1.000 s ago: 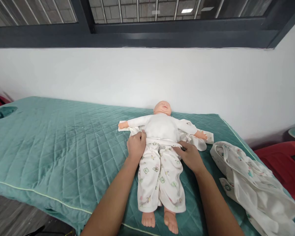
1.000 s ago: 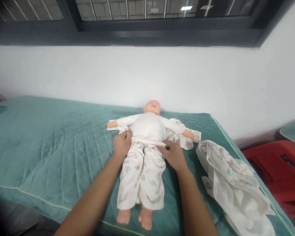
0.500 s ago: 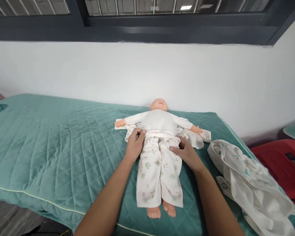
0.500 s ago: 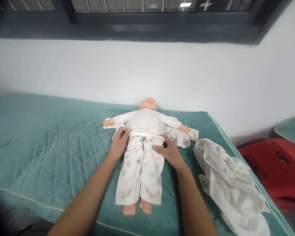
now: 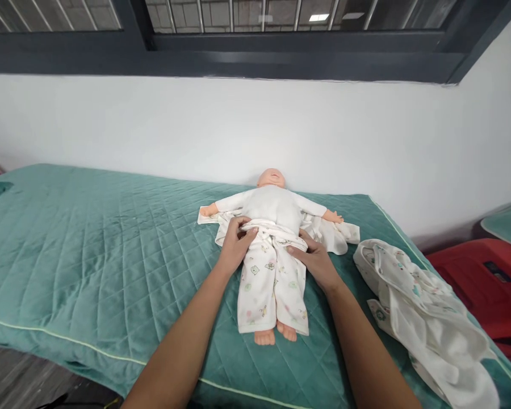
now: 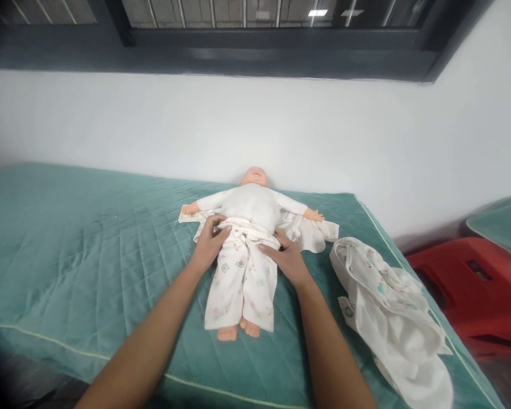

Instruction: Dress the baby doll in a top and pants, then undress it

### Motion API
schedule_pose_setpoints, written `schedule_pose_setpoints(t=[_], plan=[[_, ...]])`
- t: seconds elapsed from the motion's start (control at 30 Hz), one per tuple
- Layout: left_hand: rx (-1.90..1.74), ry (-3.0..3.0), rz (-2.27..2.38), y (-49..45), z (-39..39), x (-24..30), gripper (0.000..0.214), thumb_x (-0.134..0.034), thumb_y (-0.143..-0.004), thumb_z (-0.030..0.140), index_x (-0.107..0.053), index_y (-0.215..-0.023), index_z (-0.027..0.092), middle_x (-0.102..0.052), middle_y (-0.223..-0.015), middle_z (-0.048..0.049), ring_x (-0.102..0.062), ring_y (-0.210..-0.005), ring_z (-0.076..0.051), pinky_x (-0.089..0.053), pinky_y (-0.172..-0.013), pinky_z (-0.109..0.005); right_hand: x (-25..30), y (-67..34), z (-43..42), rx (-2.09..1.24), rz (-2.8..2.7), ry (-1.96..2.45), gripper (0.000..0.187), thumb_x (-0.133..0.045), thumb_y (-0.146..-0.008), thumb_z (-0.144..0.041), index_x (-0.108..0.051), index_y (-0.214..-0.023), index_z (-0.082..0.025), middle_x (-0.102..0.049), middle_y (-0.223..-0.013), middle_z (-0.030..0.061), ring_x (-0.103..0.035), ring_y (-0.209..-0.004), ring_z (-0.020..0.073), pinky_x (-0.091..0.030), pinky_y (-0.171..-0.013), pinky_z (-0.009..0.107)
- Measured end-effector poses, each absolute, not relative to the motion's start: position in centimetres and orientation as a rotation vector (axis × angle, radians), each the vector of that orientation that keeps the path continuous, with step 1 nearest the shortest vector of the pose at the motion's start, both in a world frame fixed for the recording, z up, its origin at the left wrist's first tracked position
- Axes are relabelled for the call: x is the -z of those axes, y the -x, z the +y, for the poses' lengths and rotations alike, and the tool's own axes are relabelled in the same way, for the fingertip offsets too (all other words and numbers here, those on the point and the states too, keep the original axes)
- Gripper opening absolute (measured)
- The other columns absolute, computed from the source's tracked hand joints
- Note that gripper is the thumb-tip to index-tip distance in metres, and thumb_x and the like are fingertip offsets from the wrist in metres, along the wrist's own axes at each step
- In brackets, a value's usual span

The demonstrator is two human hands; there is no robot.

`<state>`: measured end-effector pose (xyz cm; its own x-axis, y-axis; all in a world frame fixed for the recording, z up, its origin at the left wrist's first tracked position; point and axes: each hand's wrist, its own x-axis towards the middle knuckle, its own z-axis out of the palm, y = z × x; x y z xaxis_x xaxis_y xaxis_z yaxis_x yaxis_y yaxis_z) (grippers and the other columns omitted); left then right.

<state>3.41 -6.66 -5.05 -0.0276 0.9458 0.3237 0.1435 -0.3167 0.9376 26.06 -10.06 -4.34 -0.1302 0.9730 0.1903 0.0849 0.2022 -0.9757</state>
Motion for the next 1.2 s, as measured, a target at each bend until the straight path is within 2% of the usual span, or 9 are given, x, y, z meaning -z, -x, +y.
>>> schedule_pose_setpoints(t=[0.13, 0.27, 0.4, 0.57, 0.83, 1.03, 1.2], plan=[[-1.435, -1.604, 1.194, -3.3, -6.7, 5.0, 0.022, -0.061, -0.09, 0.033, -0.058, -0.109, 0.023, -0.057, -0.117, -0.0061, -0.055, -0.113, -0.019, -0.048, -0.093, -0.028, 4.2, -26.2, -10.2, -1.112, -1.533, 1.042, 0.031, -0.08, -0.075, -0.053, -0.077, -0.087, -0.024, -0.059, -0.136, 0.004, -0.05, -0.132, 0.0302, -0.04, -0.113, 0.041], [-1.459, -1.702, 1.206, -3.2, -6.4, 5.4, 0.014, -0.059, -0.091, 0.032, -0.062, -0.101, 0.022, -0.052, -0.11, -0.0058, -0.055, -0.107, -0.018, -0.048, -0.089, -0.028, 4.0, -26.4, -10.4, -1.114, -1.614, 1.017, 0.041, -0.082, -0.074, -0.051, -0.075, -0.107, -0.027, -0.053, -0.143, 0.0027, -0.045, -0.139, 0.0293, -0.035, -0.118, 0.041], [-1.481, -1.756, 1.231, -3.1, -6.5, 5.7, 0.011, -0.059, -0.092, 0.032, -0.061, -0.092, 0.021, -0.048, -0.106, -0.006, -0.054, -0.104, -0.018, -0.048, -0.09, -0.029, 4.2, -26.5, -10.4, -1.108, -1.645, 1.031, 0.049, -0.082, -0.075, -0.048, -0.071, -0.119, -0.029, -0.05, -0.145, 0.0034, -0.045, -0.139, 0.0278, -0.037, -0.116, 0.04], [-1.453, -1.925, 1.297, -2.6, -7.7, 5.6, 0.017, -0.054, -0.096, 0.033, -0.058, -0.086, 0.021, -0.052, -0.106, -0.0071, -0.052, -0.109, -0.021, -0.041, -0.104, -0.038, 4.7, -26.5, -10.2, -1.081, -1.648, 1.067, 0.046, -0.082, -0.073, -0.05, -0.072, -0.111, -0.025, -0.05, -0.143, 0.005, -0.049, -0.133, 0.0273, -0.039, -0.114, 0.04], [-1.47, -2.005, 1.225, -2.0, -10.6, 5.6, 0.023, -0.045, -0.102, 0.038, -0.053, -0.087, 0.022, -0.058, -0.108, -0.0083, -0.053, -0.109, -0.022, -0.04, -0.103, -0.039, 4.8, -26.6, -10.1, -1.082, -1.655, 1.051, 0.043, -0.081, -0.075, -0.048, -0.071, -0.11, -0.025, -0.051, -0.137, 0.0054, -0.049, -0.131, 0.026, -0.042, -0.11, 0.037], [-1.464, -1.973, 1.169, -1.8, -13.9, 5.7, 0.022, -0.043, -0.103, 0.036, -0.052, -0.089, 0.022, -0.061, -0.109, -0.0081, -0.055, -0.108, -0.02, -0.041, -0.101, -0.037, 4.9, -26.6, -9.9, -1.02, -1.656, 1.068, 0.034, -0.08, -0.074, -0.051, -0.07, -0.087, -0.022, -0.055, -0.126, 0.0046, -0.055, -0.118, 0.025, -0.045, -0.101, 0.037], [-1.461, -1.927, 1.198, -1.9, -15.6, 6.1, 0.022, -0.042, -0.103, 0.036, -0.051, -0.089, 0.022, -0.061, -0.111, -0.0084, -0.054, -0.11, -0.02, -0.041, -0.1, -0.036, 5.0, -26.4, -9.8, -0.9, -1.667, 1.148, 0.038, -0.079, -0.072, -0.056, -0.064, -0.076, -0.021, -0.052, -0.122, 0.0074, -0.054, -0.116, 0.0261, -0.046, -0.094, 0.037]])
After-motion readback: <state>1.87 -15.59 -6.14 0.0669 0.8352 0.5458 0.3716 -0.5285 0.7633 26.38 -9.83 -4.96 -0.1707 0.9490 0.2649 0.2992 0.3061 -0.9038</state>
